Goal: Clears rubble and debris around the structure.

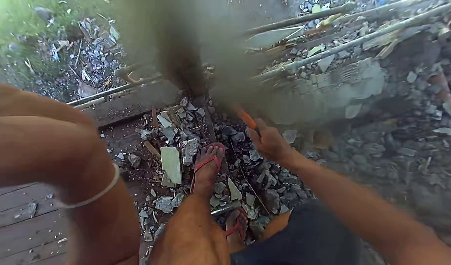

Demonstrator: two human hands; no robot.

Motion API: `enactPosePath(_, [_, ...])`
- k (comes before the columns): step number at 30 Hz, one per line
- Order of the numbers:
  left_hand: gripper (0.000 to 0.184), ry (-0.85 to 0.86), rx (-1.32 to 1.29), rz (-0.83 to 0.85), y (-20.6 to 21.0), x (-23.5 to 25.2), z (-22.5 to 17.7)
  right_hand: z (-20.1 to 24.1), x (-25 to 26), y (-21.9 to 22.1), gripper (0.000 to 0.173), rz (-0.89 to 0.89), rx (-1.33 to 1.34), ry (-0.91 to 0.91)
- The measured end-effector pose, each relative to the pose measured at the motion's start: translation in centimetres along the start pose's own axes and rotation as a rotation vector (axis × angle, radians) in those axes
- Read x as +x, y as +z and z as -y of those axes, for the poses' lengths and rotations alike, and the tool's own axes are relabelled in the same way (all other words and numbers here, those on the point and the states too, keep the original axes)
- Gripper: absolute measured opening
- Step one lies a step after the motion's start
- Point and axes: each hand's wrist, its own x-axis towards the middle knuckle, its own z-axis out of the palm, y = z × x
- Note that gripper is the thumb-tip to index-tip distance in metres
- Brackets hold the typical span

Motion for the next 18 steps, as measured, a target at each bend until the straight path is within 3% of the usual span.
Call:
enactPosePath(2, [0.023, 0.077, 0.004, 0.103, 3.0, 0.3, -1.6, -2.1, 2.9, 3.8, 0.044, 0.099, -0.133, 0.184])
enactPosePath(4, [0.033, -0.023, 0.056, 0.107, 6.7, -0.5, -5.1, -2.6, 4.8, 5.2, 0.049, 0.256, -0.129, 0.402])
enactPosePath(8, [0.036, -0.282, 0.199, 0.290, 6.1, -6.2, -4.8, 0.9, 3.3, 2.0, 0.050, 0.343, -0.055, 0.381])
enactPosePath(12, [0.031, -0.430, 0.264, 0.365, 5.8, -11.0, -1.6, 4.9, 1.5, 0.0, 0.042, -0.019, 0.003, 0.172])
enactPosePath(15, [0.028, -0.477, 0.354, 0.450, 5.6, -14.0, 0.1, 3.8, 2.8, 4.2, 0.040, -0.288, 0.080, 0.067])
enactPosePath(16, [0.028, -0.456, 0.396, 0.478, 5.7, -14.9, 0.8, 2.1, 3.2, 6.4, 0.043, -0.254, 0.066, 0.112])
enactPosePath(18, [0.029, -0.400, 0.516, 0.567, 6.3, -16.4, 1.7, -1.0, 2.8, 8.8, 0.052, 0.065, 0.026, 0.329])
